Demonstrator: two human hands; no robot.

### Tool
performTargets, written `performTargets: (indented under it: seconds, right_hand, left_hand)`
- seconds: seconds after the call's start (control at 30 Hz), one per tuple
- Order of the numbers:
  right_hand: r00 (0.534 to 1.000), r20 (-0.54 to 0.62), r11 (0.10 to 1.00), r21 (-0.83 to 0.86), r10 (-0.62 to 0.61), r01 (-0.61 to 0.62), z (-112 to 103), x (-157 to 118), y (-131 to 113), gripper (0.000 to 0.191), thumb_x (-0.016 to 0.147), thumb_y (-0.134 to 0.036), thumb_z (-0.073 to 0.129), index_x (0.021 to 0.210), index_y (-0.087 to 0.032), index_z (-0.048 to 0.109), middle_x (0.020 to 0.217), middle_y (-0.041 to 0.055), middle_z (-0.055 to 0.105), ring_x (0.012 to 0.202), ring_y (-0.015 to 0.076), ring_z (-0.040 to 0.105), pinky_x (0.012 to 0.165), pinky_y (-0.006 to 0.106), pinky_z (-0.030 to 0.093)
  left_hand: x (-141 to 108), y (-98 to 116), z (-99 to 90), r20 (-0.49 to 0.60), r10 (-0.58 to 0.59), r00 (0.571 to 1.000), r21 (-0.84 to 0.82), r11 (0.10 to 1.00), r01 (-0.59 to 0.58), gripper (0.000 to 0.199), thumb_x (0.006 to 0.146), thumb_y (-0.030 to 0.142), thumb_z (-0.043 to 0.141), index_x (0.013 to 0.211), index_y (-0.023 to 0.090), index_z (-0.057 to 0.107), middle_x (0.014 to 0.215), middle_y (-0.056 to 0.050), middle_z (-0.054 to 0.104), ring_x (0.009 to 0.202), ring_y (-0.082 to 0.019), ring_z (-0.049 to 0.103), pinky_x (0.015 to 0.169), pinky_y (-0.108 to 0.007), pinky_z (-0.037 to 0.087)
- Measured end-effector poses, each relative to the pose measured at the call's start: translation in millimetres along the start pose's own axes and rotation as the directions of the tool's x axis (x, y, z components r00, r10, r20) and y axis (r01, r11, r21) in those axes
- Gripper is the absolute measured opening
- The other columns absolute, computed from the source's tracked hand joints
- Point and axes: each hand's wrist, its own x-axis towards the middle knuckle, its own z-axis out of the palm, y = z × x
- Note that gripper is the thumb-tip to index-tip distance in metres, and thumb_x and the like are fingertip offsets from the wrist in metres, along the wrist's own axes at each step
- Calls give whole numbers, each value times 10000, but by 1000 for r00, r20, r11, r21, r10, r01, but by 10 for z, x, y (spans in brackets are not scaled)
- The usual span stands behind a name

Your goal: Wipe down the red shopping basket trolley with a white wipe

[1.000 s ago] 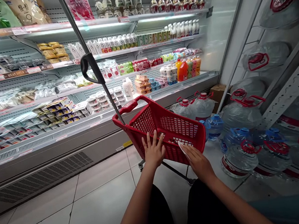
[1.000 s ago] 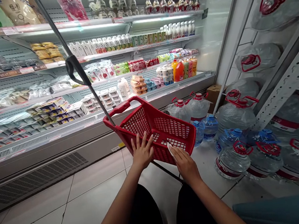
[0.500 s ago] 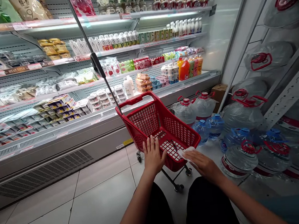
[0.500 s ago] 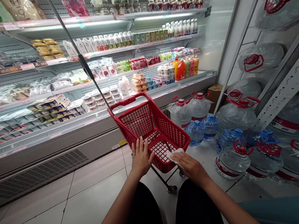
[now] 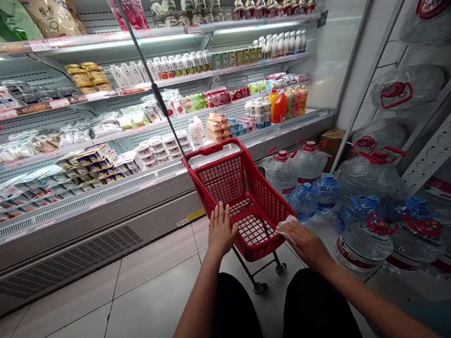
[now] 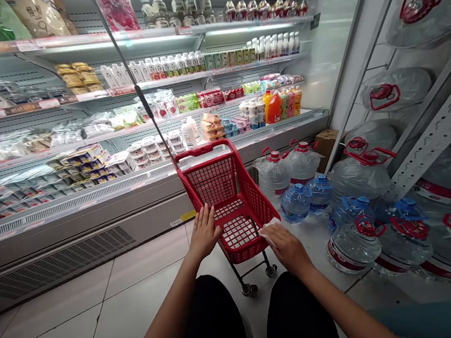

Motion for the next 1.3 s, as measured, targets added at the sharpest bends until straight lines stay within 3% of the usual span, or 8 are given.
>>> performTargets:
  seconds: [0.13,0.27,0.53,0.77,0.9,1.03,1.13,1.3]
  right_hand:
    - [993,72,994,55,-94,90,21,46,-418,503,1050,-187,444,1542,-286,480,1449,43,641,1363,216,584,1201,496,454]
    - [948,159,958,124,-276,258,-20,105,-556,631,1037,-114,422,1631,-278,290,1556,36,534,1455,186,480,1247,456,387]
    - [878,174,889,204,-445,410,-88,290,-314,639,1040,-107,462,1628,-286,284,1538,31,550,1438,157,495,1245,413,389]
    - [946,90,950,70,-311,305,-8,478,-22,654,1036,-84,435,1622,-335,287,1537,4,552,1443,173,493,1229,451,419]
    - [964,42,965,17,-263,262,207,408,-337,694,1008,-45,418,1640,-276,250,1553,34,531,1465,192,465,1235,450,414]
    - [941,58,941,74,-334,330,418,303,-798,669,991,-23,413,1623,-219,315,1514,84,576,1447,203,492,1196,442,466]
    - [923,76,922,123,-378,367,489,330,-940,589,1007,-67,442,1579,-203,411,1489,117,597,1412,219,535,1172,459,490]
    - [917,96,920,109,-388,378,442,578,-585,541,1010,-87,468,1536,-212,480,1429,84,655,1363,207,579,1199,471,459]
  left_hand:
    - [-37,-297,-106,-2,-19,1000,41,999,19,662,1011,278,380,1654,202,243,1717,-54,227,1586,-221,227,1315,-469,161]
    - [-203,-441,-174,-83,-73,994,64,995,78,595,1064,340,320,1650,254,266,1674,-32,338,1554,-232,320,1311,-503,175]
    - [-709,-48,29,-146,-21,989,49,998,29,646,1085,423,320,1665,179,174,1680,-84,310,1553,-246,320,1287,-472,262]
    - [-637,-213,-26,-148,-20,989,40,999,27,684,1094,425,297,1666,238,-27,1715,-41,218,1581,-210,241,1321,-480,114]
    - [-577,-103,-37,-182,-138,974,-3,990,140,685,1099,406,270,1660,219,-76,1720,-85,198,1584,-242,233,1312,-552,78]
    - [-644,279,-42,-101,-7,995,-164,986,-10,736,1093,486,299,1666,206,-69,1727,-92,184,1594,-224,195,1293,-471,230]
    - [-724,429,-44,-76,58,995,-264,962,-76,754,1084,530,317,1669,239,-59,1730,-77,187,1594,-217,195,1280,-455,266]
    - [-765,272,-69,-66,73,995,-283,955,-88,887,1044,608,399,1660,226,-113,1715,-111,231,1567,-240,287,1265,-453,290]
